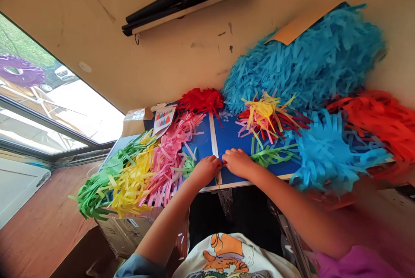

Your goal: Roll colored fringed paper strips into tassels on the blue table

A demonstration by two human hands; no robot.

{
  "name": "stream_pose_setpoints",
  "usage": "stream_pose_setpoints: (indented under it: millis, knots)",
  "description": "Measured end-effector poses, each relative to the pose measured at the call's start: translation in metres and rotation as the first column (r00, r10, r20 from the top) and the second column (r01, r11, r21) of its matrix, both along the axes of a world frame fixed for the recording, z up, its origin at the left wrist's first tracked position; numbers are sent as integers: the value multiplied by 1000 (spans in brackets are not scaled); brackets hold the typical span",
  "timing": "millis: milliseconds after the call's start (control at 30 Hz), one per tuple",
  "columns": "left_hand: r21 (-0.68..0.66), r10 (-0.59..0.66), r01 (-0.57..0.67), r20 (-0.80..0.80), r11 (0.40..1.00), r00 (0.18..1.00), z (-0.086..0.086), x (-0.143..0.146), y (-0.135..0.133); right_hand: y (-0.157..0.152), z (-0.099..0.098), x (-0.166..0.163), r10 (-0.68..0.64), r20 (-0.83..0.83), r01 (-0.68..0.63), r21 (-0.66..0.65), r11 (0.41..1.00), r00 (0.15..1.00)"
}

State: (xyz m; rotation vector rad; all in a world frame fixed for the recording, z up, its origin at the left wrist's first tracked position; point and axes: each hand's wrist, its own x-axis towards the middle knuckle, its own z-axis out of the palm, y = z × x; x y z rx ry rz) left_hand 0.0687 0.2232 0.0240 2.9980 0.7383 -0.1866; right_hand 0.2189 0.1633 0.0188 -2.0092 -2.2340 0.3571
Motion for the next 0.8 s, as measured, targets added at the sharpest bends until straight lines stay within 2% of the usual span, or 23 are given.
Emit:
stream_pose_setpoints:
  millis: [167, 400, 633, 800]
  knots:
    - [-10, 17, -17, 2, 1000, 1000, -3, -13, 7, 5, -7, 6, -35, -20, 34, -21, 999, 999]
    - [14, 12, -13, 12, 1000, 1000, -6, -29, 10, 3, -1, 3, -46, -1, 46, -30, 998, 999]
    - [78, 36, -36, 4, 996, 999, -7, -22, 3, 13, 9, -20, 42, 19, -41, -72, 997, 999]
    - [85, 28, -27, -6, 996, 1000, -7, -19, 3, 14, 14, -27, 50, 69, -45, -66, 997, 996]
